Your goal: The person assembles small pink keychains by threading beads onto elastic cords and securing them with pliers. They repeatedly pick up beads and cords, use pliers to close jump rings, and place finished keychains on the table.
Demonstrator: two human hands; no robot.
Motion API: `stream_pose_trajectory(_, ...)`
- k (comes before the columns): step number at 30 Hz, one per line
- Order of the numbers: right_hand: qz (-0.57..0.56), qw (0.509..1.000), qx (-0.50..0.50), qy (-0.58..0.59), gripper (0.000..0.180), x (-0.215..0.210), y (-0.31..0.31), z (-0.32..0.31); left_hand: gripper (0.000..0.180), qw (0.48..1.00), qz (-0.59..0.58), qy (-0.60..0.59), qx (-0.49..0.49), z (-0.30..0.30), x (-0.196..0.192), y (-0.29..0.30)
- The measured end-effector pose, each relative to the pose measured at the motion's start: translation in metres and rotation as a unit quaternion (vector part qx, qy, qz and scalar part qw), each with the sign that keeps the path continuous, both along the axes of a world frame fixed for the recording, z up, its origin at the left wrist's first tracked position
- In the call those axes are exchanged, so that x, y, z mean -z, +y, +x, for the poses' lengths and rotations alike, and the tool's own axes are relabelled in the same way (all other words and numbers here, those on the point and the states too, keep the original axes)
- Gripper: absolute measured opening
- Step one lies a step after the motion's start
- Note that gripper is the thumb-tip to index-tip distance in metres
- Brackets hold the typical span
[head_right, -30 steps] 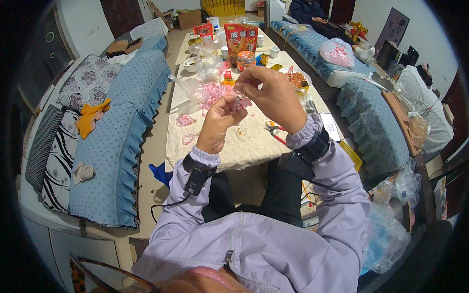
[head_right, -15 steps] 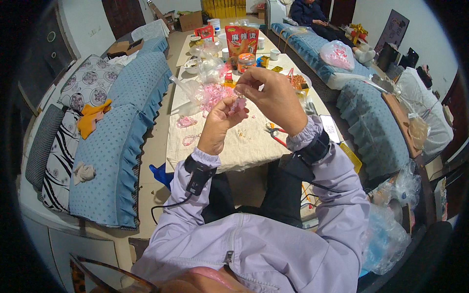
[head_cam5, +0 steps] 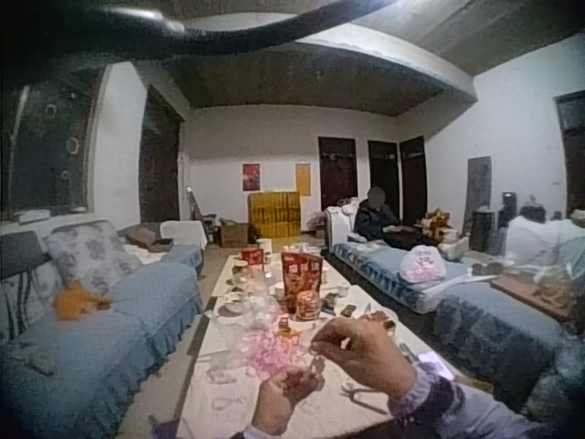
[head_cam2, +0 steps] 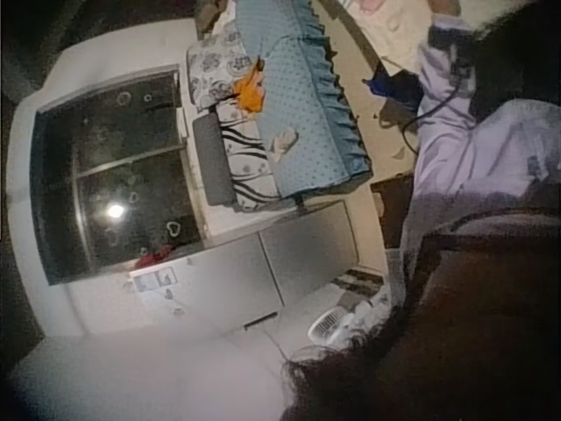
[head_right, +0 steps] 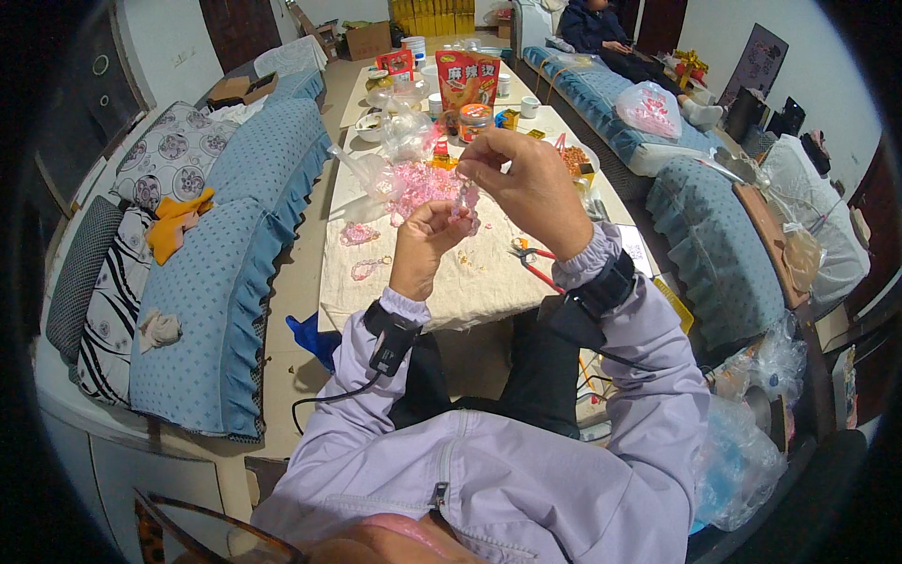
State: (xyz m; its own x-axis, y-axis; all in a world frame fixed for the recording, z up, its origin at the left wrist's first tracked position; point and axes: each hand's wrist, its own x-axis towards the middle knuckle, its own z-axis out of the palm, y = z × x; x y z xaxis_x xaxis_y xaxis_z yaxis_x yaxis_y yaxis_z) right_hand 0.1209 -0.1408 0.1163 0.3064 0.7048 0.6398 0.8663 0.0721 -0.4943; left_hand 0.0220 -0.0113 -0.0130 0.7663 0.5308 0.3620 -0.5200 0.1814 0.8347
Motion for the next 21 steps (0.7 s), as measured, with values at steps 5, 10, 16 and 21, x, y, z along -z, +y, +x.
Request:
stream_pose_trajectory(5,0.024,1.000,0.003,-0.007,0.017,-0.002,0.003,0.001,0.030,1.000,0.009,0.003,0.002,-0.002,0.001,0.001)
stream_pose_trajectory(10,0.015,1.000,0.007,-0.009,0.017,-0.004,0.002,0.003,0.039,0.999,0.012,0.032,-0.012,-0.010,0.005,0.006)
stream_pose_trajectory(16,0.013,1.000,0.005,-0.019,0.017,-0.004,0.002,0.006,0.039,0.997,0.021,0.059,-0.041,-0.019,0.019,0.017)
stream_pose_trajectory(21,0.009,1.000,0.002,-0.025,0.016,-0.002,0.004,0.008,0.036,0.997,0.008,0.064,-0.050,-0.028,0.037,0.027)
